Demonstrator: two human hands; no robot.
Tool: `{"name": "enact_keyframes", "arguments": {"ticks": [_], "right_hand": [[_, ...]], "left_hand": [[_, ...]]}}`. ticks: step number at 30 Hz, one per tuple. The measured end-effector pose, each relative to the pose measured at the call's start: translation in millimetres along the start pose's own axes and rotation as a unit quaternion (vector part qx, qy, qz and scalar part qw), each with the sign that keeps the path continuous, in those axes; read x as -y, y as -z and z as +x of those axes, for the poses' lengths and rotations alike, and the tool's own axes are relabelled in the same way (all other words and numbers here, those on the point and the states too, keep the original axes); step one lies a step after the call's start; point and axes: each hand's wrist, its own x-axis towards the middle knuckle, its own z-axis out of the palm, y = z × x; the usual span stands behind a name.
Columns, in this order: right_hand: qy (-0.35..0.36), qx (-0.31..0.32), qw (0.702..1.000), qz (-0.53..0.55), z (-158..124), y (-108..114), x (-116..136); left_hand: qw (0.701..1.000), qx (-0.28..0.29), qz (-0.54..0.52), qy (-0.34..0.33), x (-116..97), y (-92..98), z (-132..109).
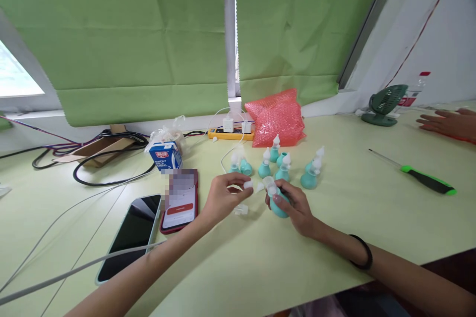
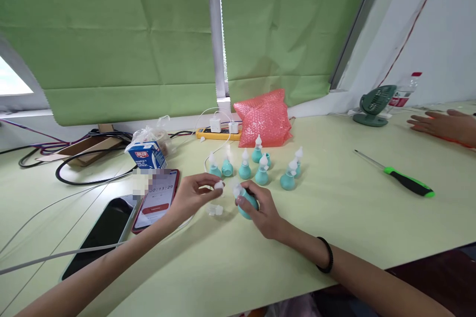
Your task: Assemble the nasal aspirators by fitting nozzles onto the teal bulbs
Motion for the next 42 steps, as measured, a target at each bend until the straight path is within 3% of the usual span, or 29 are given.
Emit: {"name": "enact_keyframes", "arguments": {"ticks": [2,5,12,19,28,35,42], "right_hand": [[0.005,0.021,0.998,-0.057,-0.3,-2.6,3.2],[0.013,0.017,0.992,-0.124,0.9,-6.1,6.8],[0.024,-0.006,0.991,-0.135,0.2,-9.2,5.7],[-0.017,0.020,0.993,-0.118,-2.4,-12.7,2.9],[-0.142,0.052,0.985,0.080,-2.5,-12.2,5.2],[-0.249,0.037,0.949,0.190,-1.8,-18.0,5.9],[-0.287,0.034,0.921,0.261,-2.2,-20.7,2.4]], "left_hand": [[0.987,0.014,-0.149,0.062,-7.9,7.9,-4.7],[0.959,0.062,-0.259,0.097,-14.4,11.8,-10.5],[0.933,0.083,-0.325,0.130,-10.8,5.5,-14.1],[0.919,0.040,-0.364,0.144,-0.6,-3.1,-18.6],[0.949,0.027,-0.295,0.110,4.7,-4.8,-19.9],[0.937,0.008,-0.332,0.112,14.8,-14.3,-22.4],[0.927,-0.003,-0.352,0.128,18.7,-19.3,-23.9]]}}
